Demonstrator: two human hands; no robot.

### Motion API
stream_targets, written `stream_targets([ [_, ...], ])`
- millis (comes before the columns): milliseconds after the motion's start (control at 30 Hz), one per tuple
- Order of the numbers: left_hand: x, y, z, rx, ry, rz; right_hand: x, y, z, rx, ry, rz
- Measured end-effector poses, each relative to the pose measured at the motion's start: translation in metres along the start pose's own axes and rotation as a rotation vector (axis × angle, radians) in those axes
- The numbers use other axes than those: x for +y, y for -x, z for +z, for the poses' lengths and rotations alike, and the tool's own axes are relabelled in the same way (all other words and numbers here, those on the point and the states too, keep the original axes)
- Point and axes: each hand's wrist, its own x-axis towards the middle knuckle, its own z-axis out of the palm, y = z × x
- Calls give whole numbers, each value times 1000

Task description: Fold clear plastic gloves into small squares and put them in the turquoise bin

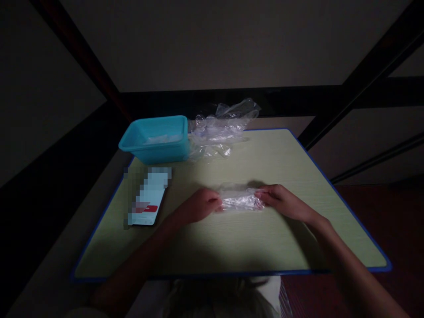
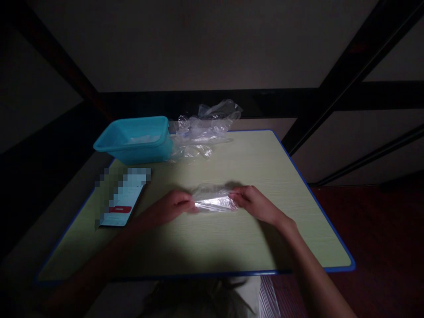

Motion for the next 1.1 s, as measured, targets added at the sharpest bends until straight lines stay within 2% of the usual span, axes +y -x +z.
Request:
stream_targets([
  [167,-9,-15,-4,-90,133,-61,4,-8,1,8,-65,51],
  [367,-8,-22,-3,-113,198,-144,5,-16,5,29,-51,167],
  [467,-8,-24,-2,-83,184,-170,5,-18,8,85,7,215],
  [833,-5,-27,7,108,-2,-187,-2,-12,30,414,375,375],
  [1100,-3,-26,8,150,-92,-177,-13,-10,41,514,501,433],
])
